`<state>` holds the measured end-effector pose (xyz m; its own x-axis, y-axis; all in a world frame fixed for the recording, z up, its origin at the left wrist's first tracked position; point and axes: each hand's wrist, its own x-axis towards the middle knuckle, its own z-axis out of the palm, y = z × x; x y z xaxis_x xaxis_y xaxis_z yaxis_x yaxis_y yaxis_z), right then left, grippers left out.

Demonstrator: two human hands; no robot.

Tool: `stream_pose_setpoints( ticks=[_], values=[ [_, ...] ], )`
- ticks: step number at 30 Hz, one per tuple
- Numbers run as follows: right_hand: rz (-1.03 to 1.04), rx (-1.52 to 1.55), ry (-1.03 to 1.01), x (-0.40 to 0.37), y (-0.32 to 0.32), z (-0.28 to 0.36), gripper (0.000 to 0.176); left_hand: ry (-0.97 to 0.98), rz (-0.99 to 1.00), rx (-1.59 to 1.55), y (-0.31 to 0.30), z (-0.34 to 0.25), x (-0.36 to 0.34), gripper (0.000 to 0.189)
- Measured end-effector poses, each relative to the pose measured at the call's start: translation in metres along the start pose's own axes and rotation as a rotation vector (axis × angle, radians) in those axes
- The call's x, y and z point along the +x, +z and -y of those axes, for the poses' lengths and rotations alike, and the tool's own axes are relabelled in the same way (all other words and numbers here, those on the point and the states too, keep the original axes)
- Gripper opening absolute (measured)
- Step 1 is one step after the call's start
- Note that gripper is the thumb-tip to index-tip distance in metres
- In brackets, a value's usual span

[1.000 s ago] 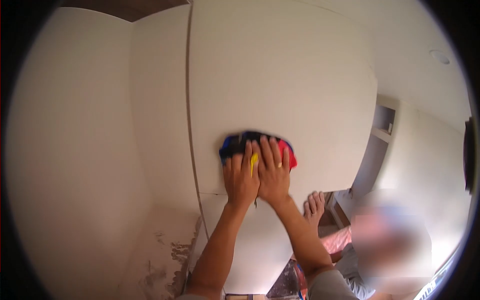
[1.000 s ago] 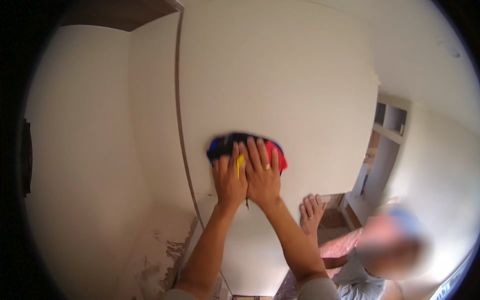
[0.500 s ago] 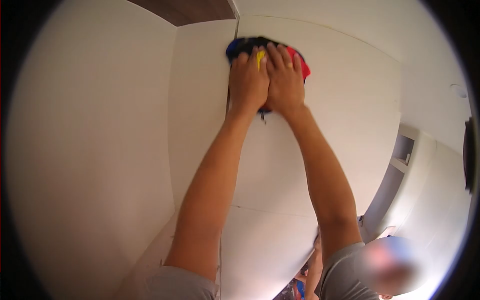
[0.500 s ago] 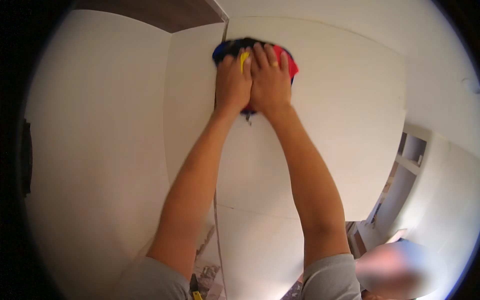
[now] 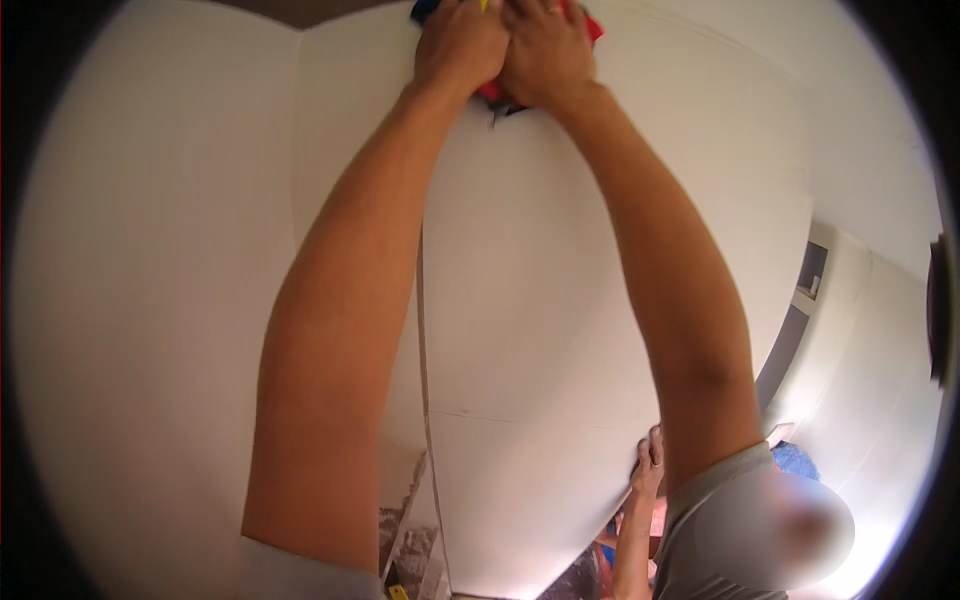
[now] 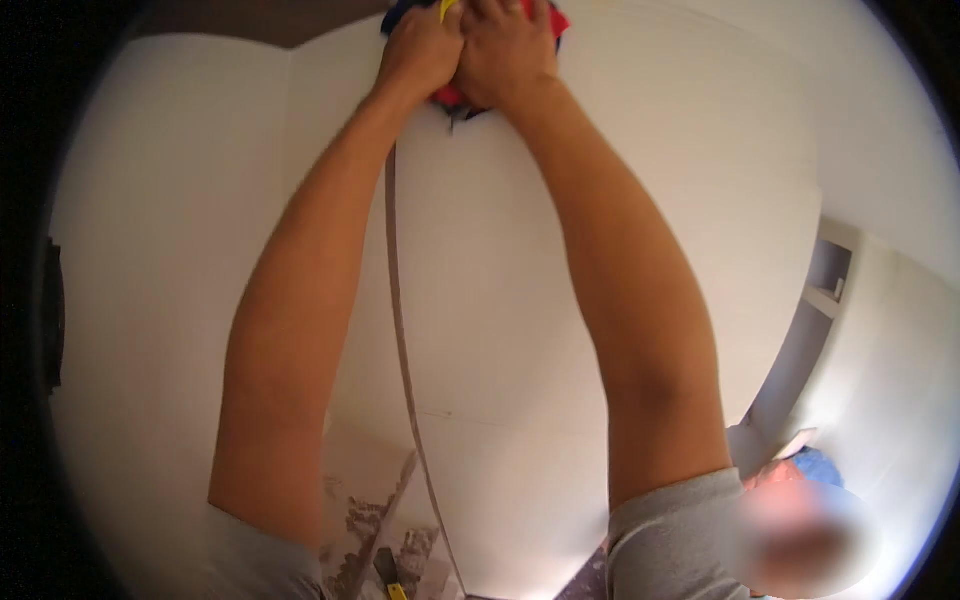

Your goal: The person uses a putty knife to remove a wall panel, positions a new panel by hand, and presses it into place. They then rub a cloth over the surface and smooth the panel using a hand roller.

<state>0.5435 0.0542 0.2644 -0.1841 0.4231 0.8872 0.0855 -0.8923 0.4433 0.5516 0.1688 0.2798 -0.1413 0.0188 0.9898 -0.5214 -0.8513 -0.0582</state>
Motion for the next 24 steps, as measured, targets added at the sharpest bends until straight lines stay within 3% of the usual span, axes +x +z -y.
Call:
stream_pose_setpoints(
  ticks=[1, 4, 6, 8, 10, 13, 15, 18, 19, 22, 24],
  values=[
    [-0.048, -0.026, -0.035, 0.005, 0.012, -0.006, 0.066, 0.145, -0.021, 0.04, 0.005, 0.011, -0.001, 0.033],
    [-0.028, 0.025, -0.156, -0.03, 0.034, 0.009, 0.058, 0.067, -0.035, 0.173, 0.005, 0.002, -0.027, 0.03],
    [0.03, 0.079, -0.241, -0.08, 0.014, 0.024, 0.05, -0.112, 0.094, 0.096, -0.024, -0.022, -0.098, 0.033],
    [0.052, 0.135, -0.32, -0.123, -0.014, 0.043, 0.044, -0.362, -0.04, -0.059, -0.034, -0.039, -0.182, 0.033],
    [0.145, 0.393, -0.332, -0.179, -0.041, 0.073, 0.042, -0.478, 0.017, -0.107, -0.06, -0.062, -0.26, 0.04],
    [0.328, 0.502, -0.384, -0.238, -0.076, 0.109, 0.042, -0.485, 0.082, 0.003, -0.076, -0.068, -0.363, 0.049],
    [0.388, 0.519, -0.447, -0.257, -0.087, 0.122, 0.042, -0.524, 0.176, -0.047, -0.096, -0.072, -0.392, 0.052],
    [0.481, 0.493, -0.469, -0.246, -0.094, 0.12, 0.045, -0.846, 0.46, -0.154, -0.134, -0.09, -0.356, 0.051],
    [0.492, 0.413, -0.489, -0.247, -0.098, 0.121, 0.048, -0.797, 0.421, -0.117, -0.133, -0.093, -0.363, 0.05],
    [0.447, 0.329, -0.332, -0.264, -0.099, 0.135, 0.053, -0.384, 0.378, 0.183, -0.121, -0.085, -0.379, 0.055],
    [0.438, 0.371, -0.253, -0.277, -0.102, 0.135, 0.055, -0.359, 0.386, 0.176, -0.118, -0.095, -0.381, 0.059]
  ],
)
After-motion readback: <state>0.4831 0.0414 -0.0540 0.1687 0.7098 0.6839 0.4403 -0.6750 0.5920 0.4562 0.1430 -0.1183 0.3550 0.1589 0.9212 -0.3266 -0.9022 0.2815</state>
